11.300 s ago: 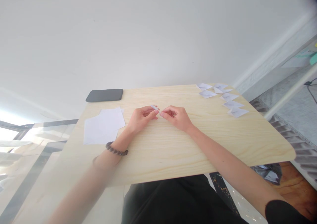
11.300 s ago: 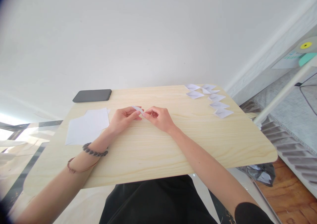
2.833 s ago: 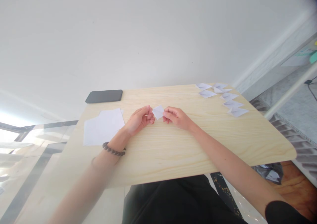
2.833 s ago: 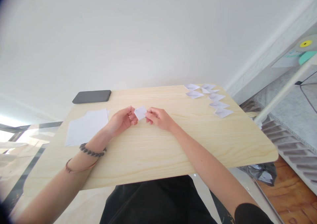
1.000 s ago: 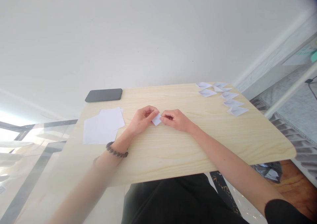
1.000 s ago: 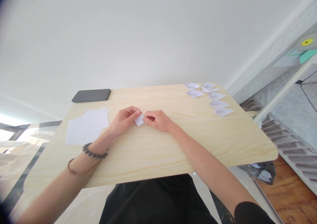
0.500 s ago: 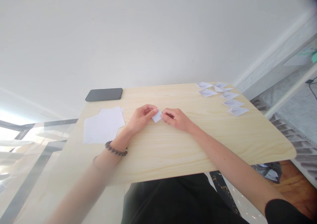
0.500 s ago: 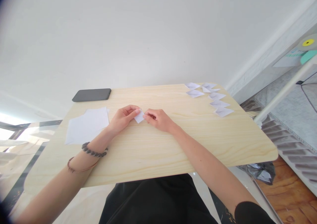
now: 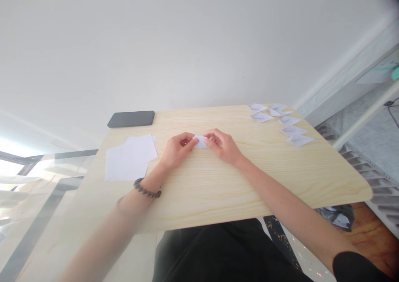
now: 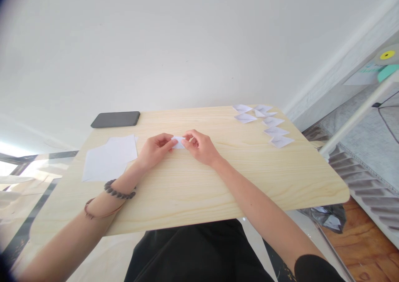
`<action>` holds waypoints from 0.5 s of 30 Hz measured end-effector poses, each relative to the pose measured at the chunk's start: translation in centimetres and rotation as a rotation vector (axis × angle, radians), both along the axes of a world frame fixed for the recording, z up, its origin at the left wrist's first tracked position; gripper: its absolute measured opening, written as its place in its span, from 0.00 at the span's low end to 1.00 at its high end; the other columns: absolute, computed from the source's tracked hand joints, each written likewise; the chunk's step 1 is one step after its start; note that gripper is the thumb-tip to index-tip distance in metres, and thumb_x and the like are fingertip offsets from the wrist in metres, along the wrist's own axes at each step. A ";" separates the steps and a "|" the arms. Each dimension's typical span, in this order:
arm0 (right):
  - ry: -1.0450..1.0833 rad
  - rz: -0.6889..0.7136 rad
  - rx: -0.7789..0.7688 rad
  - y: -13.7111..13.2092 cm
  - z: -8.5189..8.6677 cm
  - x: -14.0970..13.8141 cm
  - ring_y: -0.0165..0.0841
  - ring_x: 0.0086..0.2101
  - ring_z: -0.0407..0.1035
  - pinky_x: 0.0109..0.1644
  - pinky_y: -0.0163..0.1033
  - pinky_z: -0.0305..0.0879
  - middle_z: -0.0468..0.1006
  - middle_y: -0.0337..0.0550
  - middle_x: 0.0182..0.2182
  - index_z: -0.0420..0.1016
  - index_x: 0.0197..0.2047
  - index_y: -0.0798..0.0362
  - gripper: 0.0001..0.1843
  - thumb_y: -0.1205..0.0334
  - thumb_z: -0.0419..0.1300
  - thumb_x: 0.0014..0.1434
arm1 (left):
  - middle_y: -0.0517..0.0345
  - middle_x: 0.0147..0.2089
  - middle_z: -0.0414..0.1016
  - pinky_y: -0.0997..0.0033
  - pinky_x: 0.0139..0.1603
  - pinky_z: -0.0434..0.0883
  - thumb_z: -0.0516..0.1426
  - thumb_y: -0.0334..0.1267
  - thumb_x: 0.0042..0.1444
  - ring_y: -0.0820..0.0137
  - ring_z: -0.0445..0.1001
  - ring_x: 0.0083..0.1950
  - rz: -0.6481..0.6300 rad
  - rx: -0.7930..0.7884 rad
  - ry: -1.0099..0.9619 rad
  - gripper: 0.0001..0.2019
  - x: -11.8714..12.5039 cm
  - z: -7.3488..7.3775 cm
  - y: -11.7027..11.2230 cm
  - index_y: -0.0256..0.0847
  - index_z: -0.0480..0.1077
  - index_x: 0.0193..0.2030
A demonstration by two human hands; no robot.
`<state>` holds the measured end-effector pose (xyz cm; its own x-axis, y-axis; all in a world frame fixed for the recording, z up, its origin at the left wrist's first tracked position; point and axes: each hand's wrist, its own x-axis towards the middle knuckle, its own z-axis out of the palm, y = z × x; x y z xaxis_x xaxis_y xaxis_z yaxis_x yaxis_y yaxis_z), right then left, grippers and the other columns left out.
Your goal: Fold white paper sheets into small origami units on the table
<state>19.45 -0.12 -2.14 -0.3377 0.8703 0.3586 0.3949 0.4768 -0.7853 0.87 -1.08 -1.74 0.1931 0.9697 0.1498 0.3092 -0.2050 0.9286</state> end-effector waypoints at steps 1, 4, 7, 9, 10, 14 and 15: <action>0.005 -0.011 0.010 0.0 0.0 0.0 0.26 0.25 0.64 0.30 0.31 0.60 0.73 0.38 0.28 0.68 0.39 0.54 0.12 0.56 0.54 0.55 | 0.58 0.30 0.72 0.74 0.32 0.65 0.55 0.49 0.52 0.74 0.68 0.29 -0.006 0.018 0.054 0.15 0.0 0.0 -0.1 0.37 0.70 0.35; -0.012 0.010 0.017 0.1 0.0 0.1 0.27 0.26 0.66 0.30 0.31 0.61 0.74 0.39 0.27 0.71 0.33 0.54 0.10 0.56 0.54 0.56 | 0.56 0.33 0.74 0.73 0.34 0.66 0.54 0.50 0.53 0.71 0.70 0.33 -0.016 0.039 0.135 0.16 0.0 0.1 -0.4 0.38 0.71 0.36; 0.010 0.019 -0.011 0.2 -0.1 0.2 0.27 0.26 0.66 0.30 0.32 0.62 0.75 0.39 0.26 0.72 0.31 0.54 0.11 0.56 0.54 0.56 | 0.54 0.36 0.75 0.72 0.37 0.67 0.54 0.49 0.53 0.70 0.71 0.36 -0.035 0.013 0.079 0.16 0.2 0.0 -0.5 0.38 0.71 0.38; 0.042 0.010 -0.034 0.2 -0.1 0.3 0.27 0.25 0.67 0.31 0.33 0.63 0.75 0.39 0.26 0.72 0.32 0.54 0.11 0.55 0.54 0.56 | 0.53 0.38 0.75 0.72 0.37 0.68 0.55 0.49 0.52 0.70 0.72 0.35 -0.069 -0.017 0.022 0.17 0.2 -0.1 -0.4 0.37 0.71 0.40; 0.058 0.011 -0.048 0.3 -0.2 0.3 0.27 0.25 0.67 0.31 0.33 0.64 0.75 0.39 0.26 0.72 0.32 0.54 0.11 0.55 0.54 0.56 | 0.53 0.37 0.76 0.72 0.36 0.68 0.55 0.49 0.52 0.70 0.72 0.34 -0.086 -0.027 0.000 0.17 0.1 -0.1 -0.3 0.37 0.71 0.39; 0.093 0.059 -0.103 0.4 -0.2 0.4 0.28 0.28 0.69 0.34 0.34 0.66 0.76 0.40 0.29 0.72 0.33 0.54 0.11 0.55 0.54 0.56 | 0.52 0.34 0.76 0.71 0.35 0.68 0.57 0.48 0.50 0.71 0.71 0.31 -0.116 -0.049 -0.042 0.16 -0.2 -0.4 0.1 0.35 0.72 0.36; 0.092 0.067 -0.102 0.4 -0.2 0.4 0.29 0.29 0.70 0.35 0.34 0.66 0.76 0.40 0.30 0.72 0.33 0.54 0.11 0.55 0.54 0.56 | 0.52 0.34 0.76 0.71 0.35 0.69 0.57 0.48 0.50 0.70 0.72 0.32 -0.115 -0.059 -0.052 0.16 -0.2 -0.4 0.2 0.35 0.72 0.35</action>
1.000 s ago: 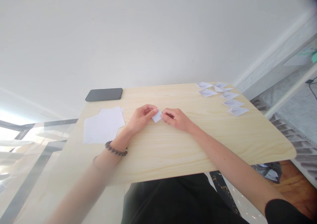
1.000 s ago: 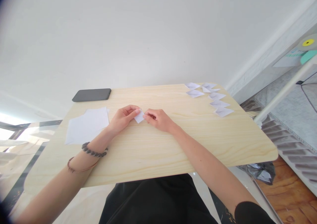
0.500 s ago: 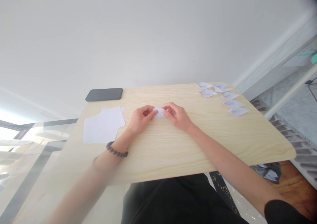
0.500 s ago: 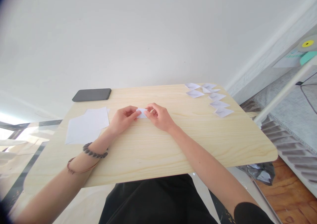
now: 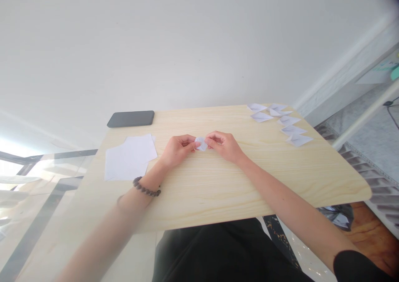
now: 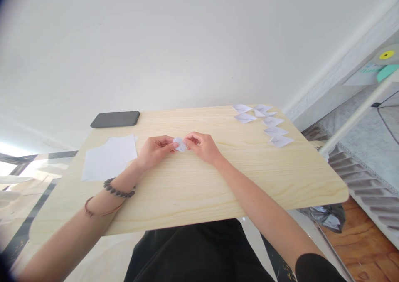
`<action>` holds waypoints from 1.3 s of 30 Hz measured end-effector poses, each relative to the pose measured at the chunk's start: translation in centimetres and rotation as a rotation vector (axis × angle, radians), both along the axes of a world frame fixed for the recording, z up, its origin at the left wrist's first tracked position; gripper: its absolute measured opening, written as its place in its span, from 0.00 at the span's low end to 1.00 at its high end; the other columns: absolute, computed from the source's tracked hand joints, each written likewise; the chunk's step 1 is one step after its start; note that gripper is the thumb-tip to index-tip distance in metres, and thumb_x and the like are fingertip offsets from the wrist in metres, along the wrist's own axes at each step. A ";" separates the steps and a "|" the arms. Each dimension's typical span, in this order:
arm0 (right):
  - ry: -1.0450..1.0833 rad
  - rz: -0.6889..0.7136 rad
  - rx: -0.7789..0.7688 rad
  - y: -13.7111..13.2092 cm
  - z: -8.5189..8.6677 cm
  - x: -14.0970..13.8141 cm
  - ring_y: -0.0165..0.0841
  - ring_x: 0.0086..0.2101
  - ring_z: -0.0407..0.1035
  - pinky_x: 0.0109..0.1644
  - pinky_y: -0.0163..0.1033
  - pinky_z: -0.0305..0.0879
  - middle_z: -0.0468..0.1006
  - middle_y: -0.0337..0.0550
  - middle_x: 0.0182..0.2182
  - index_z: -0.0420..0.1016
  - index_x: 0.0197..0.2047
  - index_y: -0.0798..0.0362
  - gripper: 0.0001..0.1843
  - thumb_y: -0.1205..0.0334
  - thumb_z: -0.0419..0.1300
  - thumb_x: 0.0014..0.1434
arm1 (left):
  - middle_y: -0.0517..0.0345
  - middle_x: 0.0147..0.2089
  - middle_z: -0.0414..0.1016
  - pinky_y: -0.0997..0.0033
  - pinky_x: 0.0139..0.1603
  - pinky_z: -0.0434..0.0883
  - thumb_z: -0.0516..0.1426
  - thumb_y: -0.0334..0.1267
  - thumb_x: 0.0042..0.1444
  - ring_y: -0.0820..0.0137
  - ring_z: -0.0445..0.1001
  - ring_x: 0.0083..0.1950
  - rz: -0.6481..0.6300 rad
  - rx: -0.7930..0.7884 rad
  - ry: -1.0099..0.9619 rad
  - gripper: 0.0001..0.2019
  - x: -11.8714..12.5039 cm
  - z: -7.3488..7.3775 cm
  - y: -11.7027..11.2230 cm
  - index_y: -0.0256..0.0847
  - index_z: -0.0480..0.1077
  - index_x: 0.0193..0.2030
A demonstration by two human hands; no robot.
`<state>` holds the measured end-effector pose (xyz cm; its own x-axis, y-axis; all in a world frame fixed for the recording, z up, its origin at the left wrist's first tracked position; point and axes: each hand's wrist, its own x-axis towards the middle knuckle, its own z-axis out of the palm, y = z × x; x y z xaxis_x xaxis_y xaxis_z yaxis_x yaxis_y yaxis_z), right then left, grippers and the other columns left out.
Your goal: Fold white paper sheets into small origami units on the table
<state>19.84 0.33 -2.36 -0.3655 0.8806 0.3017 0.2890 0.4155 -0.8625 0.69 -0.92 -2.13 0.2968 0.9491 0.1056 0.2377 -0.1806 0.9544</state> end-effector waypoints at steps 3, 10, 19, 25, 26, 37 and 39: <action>-0.032 -0.017 0.052 0.0 0.1 0.0 0.29 0.30 0.69 0.35 0.34 0.65 0.76 0.40 0.30 0.72 0.31 0.54 0.11 0.56 0.55 0.55 | 0.53 0.32 0.76 0.71 0.34 0.70 0.57 0.48 0.51 0.70 0.73 0.32 0.029 -0.026 -0.053 0.15 0.1 0.1 -0.1 0.36 0.70 0.36; -0.080 -0.048 0.202 -0.2 -0.1 -0.4 0.28 0.29 0.67 0.34 0.33 0.63 0.74 0.40 0.29 0.71 0.34 0.54 0.08 0.60 0.54 0.55 | 0.53 0.36 0.74 0.74 0.30 0.69 0.55 0.46 0.53 0.70 0.72 0.34 0.072 0.062 -0.008 0.13 0.4 0.5 -0.4 0.37 0.70 0.35; -0.141 -0.025 0.356 -0.6 -0.1 -0.8 0.25 0.25 0.63 0.31 0.32 0.61 0.72 0.38 0.27 0.70 0.32 0.54 0.06 0.63 0.54 0.55 | 0.56 0.37 0.75 0.76 0.33 0.68 0.55 0.41 0.53 0.71 0.72 0.38 0.101 0.194 0.122 0.09 0.9 1.2 -1.2 0.39 0.72 0.35; -0.112 -0.099 0.275 -0.7 0.3 -0.9 0.27 0.28 0.68 0.31 0.32 0.64 0.73 0.39 0.28 0.70 0.31 0.53 0.07 0.61 0.52 0.56 | 0.53 0.39 0.74 0.74 0.30 0.71 0.55 0.43 0.53 0.68 0.72 0.41 0.117 0.138 0.009 0.11 0.9 0.8 -0.7 0.38 0.71 0.36; -0.096 -0.124 0.252 -0.7 0.3 -0.8 0.28 0.29 0.69 0.32 0.32 0.65 0.74 0.40 0.29 0.70 0.31 0.52 0.08 0.60 0.53 0.56 | 0.52 0.39 0.73 0.73 0.30 0.71 0.55 0.44 0.53 0.67 0.72 0.41 0.130 0.128 -0.029 0.11 0.8 0.7 -0.6 0.37 0.71 0.36; 0.217 -0.213 0.009 0.0 -0.4 -0.3 0.32 0.32 0.74 0.40 0.39 0.71 0.76 0.42 0.29 0.67 0.37 0.54 0.13 0.52 0.53 0.57 | 0.46 0.49 0.71 0.61 0.49 0.69 0.49 0.44 0.59 0.68 0.70 0.50 0.102 0.044 -0.322 0.10 0.5 0.6 0.2 0.39 0.57 0.37; 0.228 -0.203 0.000 0.0 -0.3 -0.3 0.32 0.31 0.74 0.39 0.39 0.71 0.76 0.43 0.30 0.67 0.37 0.54 0.13 0.52 0.53 0.57 | 0.46 0.48 0.72 0.61 0.49 0.68 0.48 0.42 0.60 0.69 0.71 0.48 0.089 0.075 -0.300 0.08 0.5 0.6 0.0 0.39 0.56 0.37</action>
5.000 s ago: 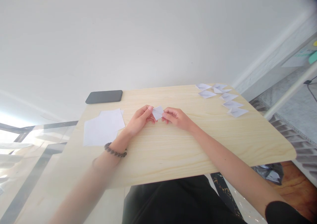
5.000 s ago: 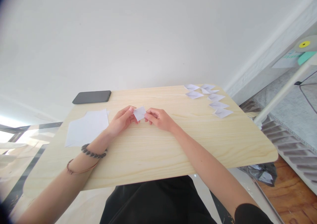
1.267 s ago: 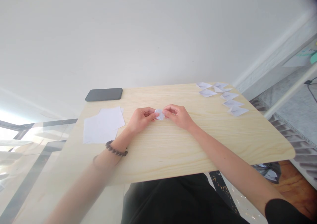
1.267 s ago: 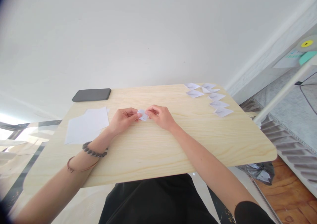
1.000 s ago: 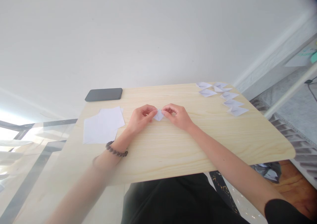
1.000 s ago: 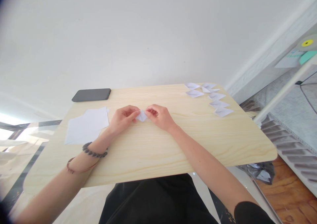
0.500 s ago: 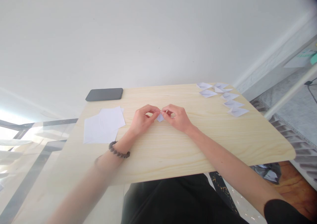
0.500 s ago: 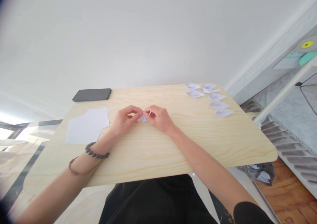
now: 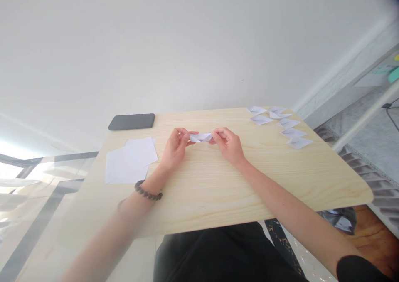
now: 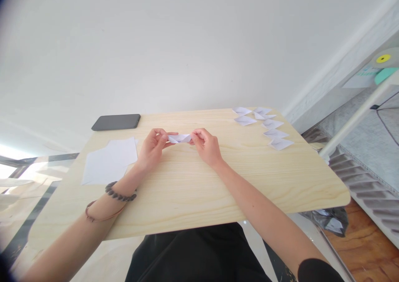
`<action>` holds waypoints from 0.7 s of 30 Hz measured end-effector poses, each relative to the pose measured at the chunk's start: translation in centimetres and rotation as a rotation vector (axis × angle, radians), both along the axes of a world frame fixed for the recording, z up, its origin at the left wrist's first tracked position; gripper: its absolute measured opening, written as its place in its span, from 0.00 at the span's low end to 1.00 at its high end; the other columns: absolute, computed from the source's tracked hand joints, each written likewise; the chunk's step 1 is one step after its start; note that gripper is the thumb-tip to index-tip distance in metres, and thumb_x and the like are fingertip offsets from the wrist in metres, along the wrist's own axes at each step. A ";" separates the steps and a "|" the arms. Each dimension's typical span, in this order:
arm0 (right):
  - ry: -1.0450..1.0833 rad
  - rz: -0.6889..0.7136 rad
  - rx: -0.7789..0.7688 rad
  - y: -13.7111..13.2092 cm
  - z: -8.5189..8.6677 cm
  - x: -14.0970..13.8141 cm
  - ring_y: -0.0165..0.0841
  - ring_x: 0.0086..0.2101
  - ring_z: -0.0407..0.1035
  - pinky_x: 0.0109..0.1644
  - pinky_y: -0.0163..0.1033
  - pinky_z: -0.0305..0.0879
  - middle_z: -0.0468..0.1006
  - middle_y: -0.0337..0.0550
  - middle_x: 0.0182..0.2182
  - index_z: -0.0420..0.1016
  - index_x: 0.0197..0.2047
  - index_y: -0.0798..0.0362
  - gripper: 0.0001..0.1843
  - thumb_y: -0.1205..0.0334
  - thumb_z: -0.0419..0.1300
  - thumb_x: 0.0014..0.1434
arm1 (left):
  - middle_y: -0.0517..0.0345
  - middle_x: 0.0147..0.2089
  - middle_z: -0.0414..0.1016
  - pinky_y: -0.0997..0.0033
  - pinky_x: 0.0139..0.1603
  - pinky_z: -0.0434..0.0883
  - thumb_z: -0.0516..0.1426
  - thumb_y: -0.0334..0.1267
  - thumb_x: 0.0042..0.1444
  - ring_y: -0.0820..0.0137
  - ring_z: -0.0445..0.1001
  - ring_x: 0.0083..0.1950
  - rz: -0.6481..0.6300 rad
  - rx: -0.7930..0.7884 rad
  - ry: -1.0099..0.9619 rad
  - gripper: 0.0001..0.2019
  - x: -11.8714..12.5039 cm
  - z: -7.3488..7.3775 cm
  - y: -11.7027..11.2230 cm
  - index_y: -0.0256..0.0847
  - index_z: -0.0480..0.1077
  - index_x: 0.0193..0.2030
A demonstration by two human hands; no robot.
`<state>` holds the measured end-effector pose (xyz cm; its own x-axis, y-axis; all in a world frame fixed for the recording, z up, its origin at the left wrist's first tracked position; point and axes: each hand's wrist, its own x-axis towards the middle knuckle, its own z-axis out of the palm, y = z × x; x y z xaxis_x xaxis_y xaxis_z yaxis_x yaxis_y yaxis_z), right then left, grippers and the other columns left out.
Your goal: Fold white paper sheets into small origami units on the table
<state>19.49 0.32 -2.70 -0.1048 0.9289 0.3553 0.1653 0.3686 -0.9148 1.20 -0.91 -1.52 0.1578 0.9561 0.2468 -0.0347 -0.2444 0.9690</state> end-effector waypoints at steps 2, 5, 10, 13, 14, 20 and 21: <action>-0.004 0.007 -0.008 -0.1 0.0 0.0 0.32 0.32 0.74 0.38 0.39 0.72 0.76 0.43 0.30 0.67 0.37 0.54 0.13 0.52 0.54 0.57 | 0.48 0.47 0.72 0.62 0.48 0.69 0.48 0.39 0.59 0.70 0.71 0.46 0.004 0.052 0.082 0.06 -0.2 0.1 -0.2 0.40 0.57 0.40; -0.047 0.003 0.012 -0.3 0.1 -0.1 0.32 0.32 0.74 0.38 0.38 0.72 0.76 0.43 0.31 0.68 0.36 0.54 0.13 0.51 0.54 0.56 | 0.51 0.47 0.70 0.66 0.46 0.69 0.52 0.36 0.55 0.69 0.70 0.48 -0.013 0.174 0.315 0.11 -0.5 0.2 -0.4 0.41 0.60 0.46; -0.165 0.054 0.097 -0.4 0.0 -0.1 0.32 0.37 0.73 0.43 0.39 0.70 0.76 0.43 0.36 0.68 0.37 0.52 0.12 0.53 0.52 0.58 | 0.52 0.51 0.66 0.66 0.47 0.69 0.56 0.36 0.51 0.67 0.70 0.45 0.020 0.358 0.625 0.10 -0.7 -0.2 -0.3 0.42 0.69 0.41; -0.210 0.099 0.128 -0.3 0.0 0.0 0.32 0.38 0.72 0.45 0.39 0.69 0.76 0.44 0.38 0.67 0.39 0.51 0.11 0.55 0.50 0.60 | 0.51 0.54 0.66 0.67 0.44 0.71 0.55 0.39 0.53 0.69 0.73 0.40 0.048 0.314 0.612 0.08 -0.9 -0.5 0.0 0.41 0.71 0.38; -0.217 0.117 0.129 -0.3 0.0 0.0 0.31 0.38 0.72 0.45 0.39 0.69 0.76 0.44 0.39 0.67 0.40 0.51 0.11 0.55 0.49 0.60 | 0.51 0.52 0.68 0.67 0.43 0.72 0.55 0.40 0.53 0.70 0.73 0.39 0.046 0.285 0.590 0.08 -0.9 -0.7 0.1 0.41 0.72 0.38; -0.287 0.210 0.141 -0.3 0.2 0.3 0.31 0.40 0.72 0.47 0.40 0.67 0.74 0.45 0.44 0.62 0.43 0.50 0.08 0.61 0.48 0.60 | 0.52 0.42 0.75 0.67 0.41 0.73 0.57 0.43 0.51 0.68 0.74 0.38 0.082 0.211 0.501 0.10 -1.1 -0.8 0.3 0.39 0.73 0.34; -0.318 0.215 0.164 -0.4 0.2 0.3 0.31 0.40 0.72 0.47 0.40 0.67 0.74 0.44 0.44 0.62 0.45 0.50 0.10 0.63 0.49 0.59 | 0.52 0.42 0.75 0.68 0.40 0.73 0.57 0.43 0.51 0.68 0.74 0.38 0.085 0.226 0.506 0.10 -1.2 -0.8 0.3 0.39 0.73 0.34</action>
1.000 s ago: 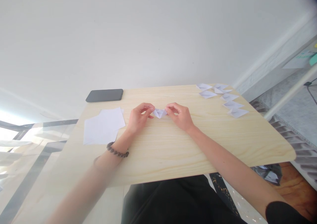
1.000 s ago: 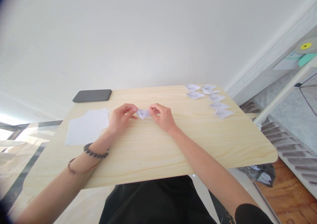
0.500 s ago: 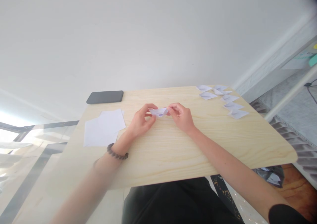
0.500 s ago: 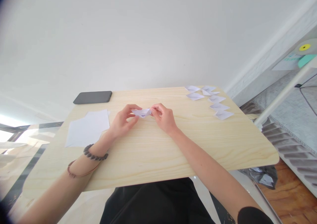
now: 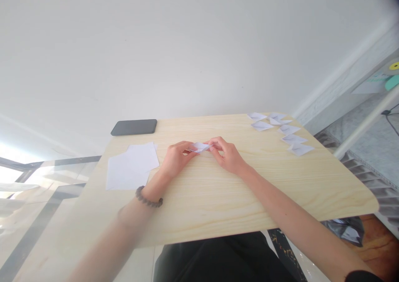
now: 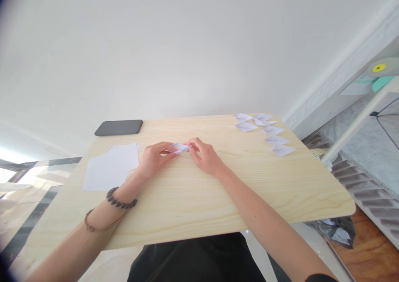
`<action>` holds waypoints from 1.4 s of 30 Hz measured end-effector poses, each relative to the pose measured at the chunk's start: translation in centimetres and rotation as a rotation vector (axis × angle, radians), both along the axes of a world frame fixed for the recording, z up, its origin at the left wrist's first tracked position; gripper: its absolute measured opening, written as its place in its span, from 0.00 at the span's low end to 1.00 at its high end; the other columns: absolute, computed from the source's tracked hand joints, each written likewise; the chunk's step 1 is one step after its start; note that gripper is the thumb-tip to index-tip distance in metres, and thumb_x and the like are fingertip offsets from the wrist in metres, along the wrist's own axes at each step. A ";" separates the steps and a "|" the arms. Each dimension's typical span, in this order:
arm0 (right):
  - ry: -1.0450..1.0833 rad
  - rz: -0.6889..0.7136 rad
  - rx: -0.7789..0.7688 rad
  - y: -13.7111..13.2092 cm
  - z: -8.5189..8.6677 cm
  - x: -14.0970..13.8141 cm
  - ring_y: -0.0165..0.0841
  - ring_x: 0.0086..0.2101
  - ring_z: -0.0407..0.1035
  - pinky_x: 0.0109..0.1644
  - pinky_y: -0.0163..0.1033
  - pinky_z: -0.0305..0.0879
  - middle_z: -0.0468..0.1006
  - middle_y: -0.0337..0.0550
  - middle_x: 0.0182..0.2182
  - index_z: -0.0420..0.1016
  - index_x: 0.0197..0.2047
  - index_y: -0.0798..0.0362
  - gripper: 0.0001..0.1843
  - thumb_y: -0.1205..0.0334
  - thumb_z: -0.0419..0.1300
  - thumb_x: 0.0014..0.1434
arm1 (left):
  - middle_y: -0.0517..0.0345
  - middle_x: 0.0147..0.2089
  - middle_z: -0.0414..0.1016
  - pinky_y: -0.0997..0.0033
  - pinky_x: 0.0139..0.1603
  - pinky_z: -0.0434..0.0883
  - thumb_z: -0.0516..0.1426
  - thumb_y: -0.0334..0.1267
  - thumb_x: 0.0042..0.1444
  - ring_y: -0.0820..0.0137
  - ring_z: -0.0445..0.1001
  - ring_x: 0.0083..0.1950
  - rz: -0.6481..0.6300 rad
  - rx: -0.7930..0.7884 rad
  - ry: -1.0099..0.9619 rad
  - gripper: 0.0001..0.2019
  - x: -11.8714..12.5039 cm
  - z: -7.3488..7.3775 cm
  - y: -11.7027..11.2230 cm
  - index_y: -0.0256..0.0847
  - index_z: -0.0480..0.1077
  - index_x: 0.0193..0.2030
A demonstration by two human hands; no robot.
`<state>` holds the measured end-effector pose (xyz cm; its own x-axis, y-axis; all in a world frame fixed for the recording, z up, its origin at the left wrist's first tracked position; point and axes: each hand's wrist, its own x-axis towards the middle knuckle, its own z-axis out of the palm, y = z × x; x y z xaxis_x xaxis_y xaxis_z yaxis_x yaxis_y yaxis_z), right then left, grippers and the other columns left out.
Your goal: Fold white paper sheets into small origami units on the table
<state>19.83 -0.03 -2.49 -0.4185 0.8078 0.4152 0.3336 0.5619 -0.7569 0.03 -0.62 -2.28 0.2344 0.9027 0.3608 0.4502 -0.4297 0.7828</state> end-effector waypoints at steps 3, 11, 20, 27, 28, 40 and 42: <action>-0.088 0.036 0.112 0.0 0.1 -0.1 0.31 0.39 0.71 0.46 0.38 0.67 0.74 0.42 0.42 0.65 0.47 0.49 0.14 0.67 0.51 0.56 | 0.52 0.41 0.75 0.69 0.38 0.72 0.57 0.42 0.52 0.69 0.74 0.37 -0.005 0.080 0.059 0.09 0.0 0.1 -0.1 0.40 0.73 0.33; -0.169 -0.028 0.214 0.3 -0.5 0.0 0.32 0.38 0.71 0.44 0.39 0.66 0.76 0.42 0.41 0.74 0.36 0.50 0.07 0.62 0.55 0.56 | 0.54 0.38 0.76 0.72 0.33 0.70 0.56 0.42 0.53 0.69 0.73 0.36 -0.009 0.170 0.161 0.08 0.1 0.2 -0.2 0.42 0.73 0.32; 0.010 -0.113 0.021 0.4 0.1 -0.3 0.32 0.33 0.72 0.35 0.36 0.68 0.78 0.40 0.31 0.75 0.31 0.51 0.08 0.57 0.57 0.54 | 0.59 0.29 0.77 0.71 0.32 0.69 0.60 0.45 0.47 0.69 0.73 0.29 0.135 -0.077 -0.001 0.09 0.6 0.8 -0.3 0.43 0.75 0.31; 0.112 -0.182 -0.136 0.7 0.1 -0.4 0.31 0.28 0.73 0.34 0.36 0.68 0.77 0.39 0.28 0.74 0.31 0.52 0.10 0.54 0.60 0.50 | 0.58 0.27 0.77 0.70 0.34 0.69 0.61 0.47 0.45 0.68 0.74 0.31 0.141 -0.287 -0.123 0.14 0.5 0.6 0.0 0.41 0.77 0.35; 0.127 -0.173 -0.159 0.8 0.0 -0.3 0.31 0.28 0.73 0.34 0.36 0.69 0.77 0.39 0.28 0.74 0.32 0.52 0.11 0.53 0.60 0.51 | 0.57 0.29 0.78 0.69 0.36 0.69 0.61 0.47 0.45 0.67 0.75 0.33 0.124 -0.308 -0.150 0.14 0.5 0.6 0.0 0.40 0.76 0.36; 0.286 -0.100 -0.337 1.1 0.1 -0.4 0.31 0.28 0.74 0.35 0.37 0.72 0.76 0.39 0.30 0.70 0.36 0.53 0.12 0.54 0.59 0.51 | 0.58 0.25 0.76 0.73 0.33 0.71 0.59 0.46 0.49 0.65 0.78 0.35 0.034 -0.397 -0.314 0.18 0.5 0.4 0.3 0.39 0.71 0.45; 0.269 -0.101 -0.369 1.2 0.1 -0.3 0.31 0.27 0.73 0.33 0.37 0.71 0.75 0.39 0.28 0.70 0.35 0.53 0.12 0.54 0.60 0.50 | 0.58 0.27 0.76 0.73 0.32 0.71 0.58 0.46 0.51 0.67 0.77 0.33 0.037 -0.307 -0.213 0.16 0.4 0.3 0.2 0.40 0.71 0.43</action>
